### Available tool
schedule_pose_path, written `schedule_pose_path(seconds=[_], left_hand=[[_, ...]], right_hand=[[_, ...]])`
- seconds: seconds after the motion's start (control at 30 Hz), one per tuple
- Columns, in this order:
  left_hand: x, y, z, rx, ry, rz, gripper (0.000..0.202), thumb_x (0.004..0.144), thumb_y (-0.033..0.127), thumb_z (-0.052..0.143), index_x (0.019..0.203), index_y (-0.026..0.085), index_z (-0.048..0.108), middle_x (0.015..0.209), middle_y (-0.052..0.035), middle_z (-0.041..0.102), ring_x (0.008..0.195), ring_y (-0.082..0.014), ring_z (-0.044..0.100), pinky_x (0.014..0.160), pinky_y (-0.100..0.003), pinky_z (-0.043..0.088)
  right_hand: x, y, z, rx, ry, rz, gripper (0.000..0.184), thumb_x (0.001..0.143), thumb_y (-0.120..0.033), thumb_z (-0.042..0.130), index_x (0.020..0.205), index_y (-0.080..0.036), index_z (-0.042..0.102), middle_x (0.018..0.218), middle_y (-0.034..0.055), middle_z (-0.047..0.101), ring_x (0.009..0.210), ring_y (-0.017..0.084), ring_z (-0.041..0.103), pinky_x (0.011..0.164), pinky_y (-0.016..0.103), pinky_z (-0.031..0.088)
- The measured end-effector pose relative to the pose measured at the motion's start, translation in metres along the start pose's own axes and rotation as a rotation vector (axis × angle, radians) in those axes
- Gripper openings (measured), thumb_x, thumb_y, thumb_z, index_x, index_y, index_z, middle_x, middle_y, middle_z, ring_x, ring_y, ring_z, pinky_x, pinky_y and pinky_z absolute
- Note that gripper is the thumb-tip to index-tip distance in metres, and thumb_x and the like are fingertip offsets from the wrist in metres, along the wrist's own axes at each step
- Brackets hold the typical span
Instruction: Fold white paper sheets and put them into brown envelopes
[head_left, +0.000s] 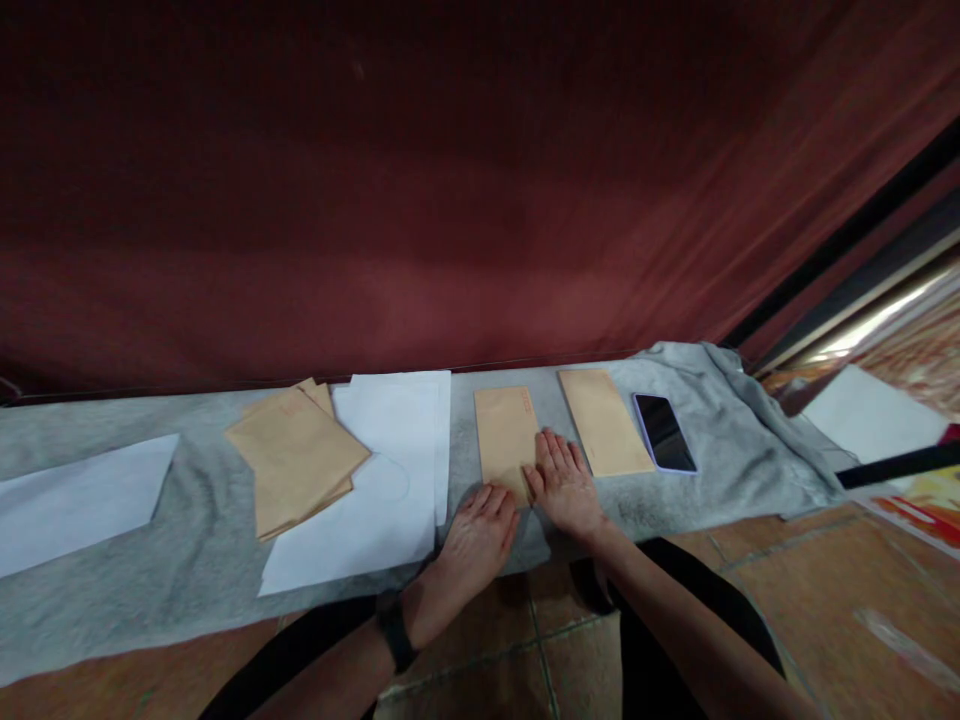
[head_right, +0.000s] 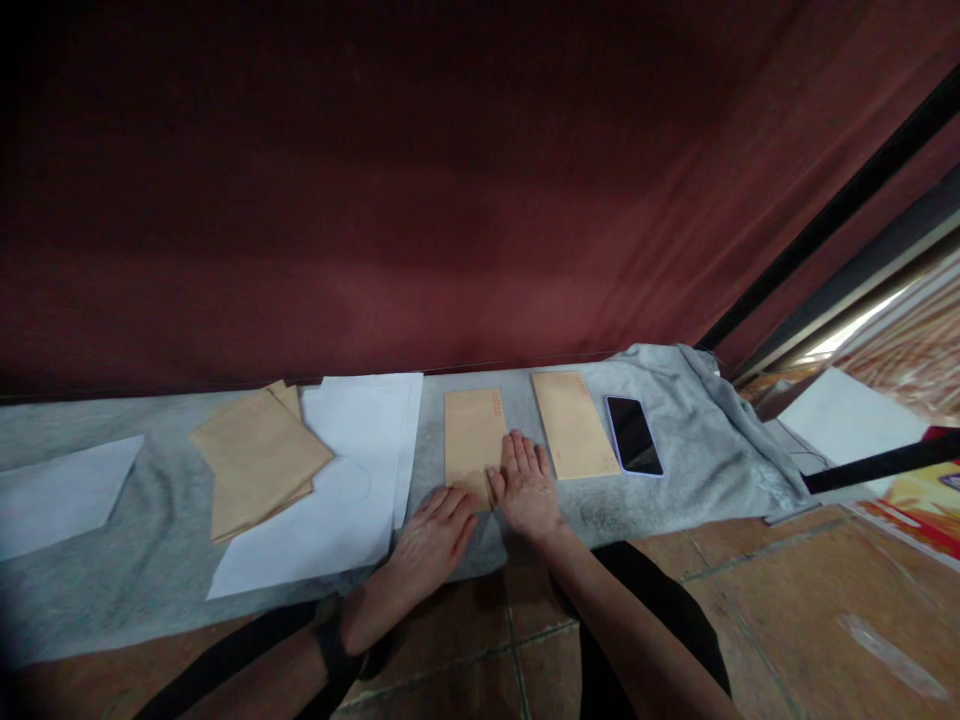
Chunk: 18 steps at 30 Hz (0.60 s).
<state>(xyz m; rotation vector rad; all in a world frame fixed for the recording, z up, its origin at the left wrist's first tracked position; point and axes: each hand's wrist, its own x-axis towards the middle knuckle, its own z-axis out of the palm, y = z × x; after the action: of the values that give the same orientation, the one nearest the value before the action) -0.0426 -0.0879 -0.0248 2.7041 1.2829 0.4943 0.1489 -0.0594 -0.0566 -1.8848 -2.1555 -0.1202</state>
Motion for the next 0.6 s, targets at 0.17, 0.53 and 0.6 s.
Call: schedule_pose_path(seconds=[0.17,0.53,0.6], left_hand=[[0.021,-0.014,0.019,0.065,0.085,-0.016,0.048,0.099,0.026,0.038,0.144,0.012,0.045,0.148,-0.0155,0.053,0.141,-0.0274,0.045,0.114,-0.049,0.038],[0.097,-0.040,0.040,0.097,0.026,-0.113,0.057,0.100,0.027,0.031,0.155,0.015,0.034,0.161,-0.0103,0.039,0.152,-0.0244,0.027,0.124,-0.050,0.019],[0.107,-0.042,0.042,0.089,0.022,-0.144,0.055,0.101,0.029,0.031,0.154,0.017,0.037,0.161,-0.0083,0.039,0.152,-0.0255,0.027,0.125,-0.050,0.018]], right_hand=[[0.000,-0.005,0.000,0.001,0.030,0.016,0.061,0.104,-0.040,0.033,0.155,-0.006,0.035,0.158,0.0183,0.040,0.146,0.032,0.038,0.120,0.052,0.023],[-0.006,-0.013,0.001,0.011,0.020,-0.078,0.053,0.104,-0.032,0.034,0.148,-0.004,0.047,0.154,0.0184,0.047,0.145,0.030,0.042,0.122,0.049,0.026],[-0.010,-0.017,-0.001,0.014,-0.013,-0.099,0.054,0.103,-0.031,0.036,0.147,-0.002,0.048,0.154,0.0199,0.046,0.144,0.030,0.043,0.121,0.047,0.030]])
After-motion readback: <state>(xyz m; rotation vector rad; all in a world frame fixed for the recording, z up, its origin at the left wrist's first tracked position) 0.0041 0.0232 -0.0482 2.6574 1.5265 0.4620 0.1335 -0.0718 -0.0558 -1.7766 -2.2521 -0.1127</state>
